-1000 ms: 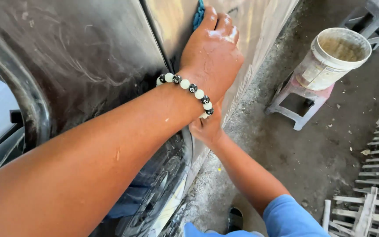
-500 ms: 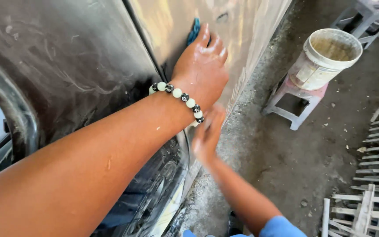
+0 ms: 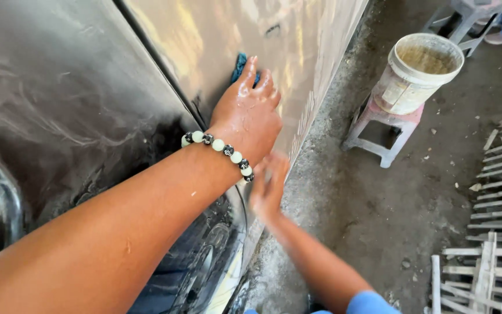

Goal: The person sands the side panel of a car using a sanding block and a blue cloth. They work on the lower section of the door, moving the sanding block in circular and back-and-forth motions to smooth the surface.

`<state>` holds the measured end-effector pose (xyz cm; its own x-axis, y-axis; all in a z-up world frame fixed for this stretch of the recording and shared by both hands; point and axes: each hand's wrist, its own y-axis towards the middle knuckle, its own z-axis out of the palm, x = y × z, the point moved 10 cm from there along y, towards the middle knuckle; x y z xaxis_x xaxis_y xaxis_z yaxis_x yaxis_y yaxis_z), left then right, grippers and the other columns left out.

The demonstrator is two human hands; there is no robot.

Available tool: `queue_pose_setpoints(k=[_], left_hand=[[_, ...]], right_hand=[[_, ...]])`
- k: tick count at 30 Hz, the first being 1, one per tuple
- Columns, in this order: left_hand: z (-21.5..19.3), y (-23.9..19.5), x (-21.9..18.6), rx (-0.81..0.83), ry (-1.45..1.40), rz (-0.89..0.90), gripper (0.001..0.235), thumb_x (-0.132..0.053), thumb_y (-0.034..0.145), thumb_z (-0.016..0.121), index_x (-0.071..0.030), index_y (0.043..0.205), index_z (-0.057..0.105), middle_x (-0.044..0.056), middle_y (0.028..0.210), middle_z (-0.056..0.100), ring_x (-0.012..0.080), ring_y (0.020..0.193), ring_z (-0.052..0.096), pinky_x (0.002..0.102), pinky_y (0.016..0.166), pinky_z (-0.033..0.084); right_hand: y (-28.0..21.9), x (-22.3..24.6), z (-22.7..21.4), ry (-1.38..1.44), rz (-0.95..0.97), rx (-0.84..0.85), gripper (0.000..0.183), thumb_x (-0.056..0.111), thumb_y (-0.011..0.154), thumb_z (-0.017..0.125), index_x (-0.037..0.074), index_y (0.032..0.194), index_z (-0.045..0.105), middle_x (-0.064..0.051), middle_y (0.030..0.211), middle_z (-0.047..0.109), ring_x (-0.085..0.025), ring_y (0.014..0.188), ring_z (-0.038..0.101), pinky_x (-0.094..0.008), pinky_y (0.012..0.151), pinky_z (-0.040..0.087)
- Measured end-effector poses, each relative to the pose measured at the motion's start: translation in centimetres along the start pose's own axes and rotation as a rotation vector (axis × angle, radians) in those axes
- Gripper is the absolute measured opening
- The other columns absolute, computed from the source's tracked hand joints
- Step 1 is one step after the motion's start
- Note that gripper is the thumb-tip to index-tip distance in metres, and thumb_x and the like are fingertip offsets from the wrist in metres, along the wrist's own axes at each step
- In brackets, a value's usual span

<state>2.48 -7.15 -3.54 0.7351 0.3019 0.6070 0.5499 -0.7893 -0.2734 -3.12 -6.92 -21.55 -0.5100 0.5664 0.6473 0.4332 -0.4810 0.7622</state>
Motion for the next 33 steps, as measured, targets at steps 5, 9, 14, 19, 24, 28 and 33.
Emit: queue_pose_setpoints(k=[5,9,14,19,24,28,33], left_hand=[[-0.8,0.0,-0.3,-0.07,-0.052,0.001,0.038,-0.033,0.093,0.057,-0.018,0.125,0.071,0.017,0.148,0.049,0.0394,0.146,0.03,0.064,0.117,0.009],[-1.0,-0.7,-0.2,0.004,0.018,0.014,0.041,-0.033,0.093,0.056,-0.013,0.126,0.07,0.018,0.148,0.049,0.0405,0.145,0.03,0.065,0.114,0.009],[-0.1,-0.1,-0.6,0.0,0.009,0.005,0.041,-0.031,0.094,0.054,-0.013,0.128,0.068,0.018,0.148,0.049,0.0409,0.145,0.03,0.064,0.115,0.009],[-0.6,0.7,0.1,-0.072,0.028,-0.035,0.045,-0.032,0.093,0.054,-0.01,0.131,0.066,0.017,0.149,0.047,0.0406,0.143,0.031,0.065,0.114,0.009],[0.1,-0.5,-1.3,0.026,0.021,0.018,0.044,-0.033,0.096,0.055,-0.012,0.134,0.065,0.018,0.152,0.046,0.0433,0.143,0.032,0.068,0.114,0.009],[-1.4,-2.4,-1.3,0.054,0.058,0.03,0.048,-0.043,0.091,0.06,-0.019,0.132,0.067,0.016,0.154,0.045,0.0418,0.147,0.029,0.067,0.116,0.003],[-0.6,-5.3,0.4,0.134,0.079,0.006,0.046,-0.033,0.094,0.059,-0.022,0.138,0.061,0.012,0.165,0.024,0.0417,0.152,0.011,0.072,0.111,-0.004]], right_hand=[[4.6,-9.1,1.1,0.127,0.364,-0.089,0.015,0.006,0.107,0.057,0.003,0.121,0.059,-0.013,0.116,0.058,-0.023,0.11,0.056,-0.033,0.1,0.047],[-0.6,1.9,-0.5,-0.088,0.097,0.036,0.02,0.004,0.1,0.055,0.001,0.119,0.055,-0.019,0.123,0.057,-0.028,0.122,0.052,-0.039,0.11,0.036],[0.0,-10.2,1.0,0.151,0.325,-0.097,0.013,0.005,0.106,0.056,0.003,0.119,0.056,-0.013,0.116,0.06,-0.022,0.112,0.055,-0.035,0.102,0.044],[-1.6,-10.3,0.4,0.137,0.498,-0.187,0.014,0.006,0.105,0.056,0.003,0.118,0.059,-0.012,0.115,0.061,-0.02,0.109,0.058,-0.034,0.098,0.047],[-6.4,-2.0,-0.5,-0.005,0.187,-0.05,0.013,0.007,0.104,0.055,0.001,0.117,0.054,-0.015,0.123,0.057,-0.025,0.125,0.053,-0.04,0.111,0.038],[-6.4,-13.4,1.5,0.294,0.735,-0.167,0.017,0.011,0.105,0.056,0.005,0.121,0.056,-0.01,0.108,0.06,-0.019,0.097,0.053,-0.038,0.088,0.047],[-11.4,-5.1,0.3,0.064,0.504,-0.033,0.023,0.006,0.101,0.055,0.004,0.123,0.059,-0.008,0.113,0.056,-0.016,0.105,0.054,-0.034,0.093,0.046]])
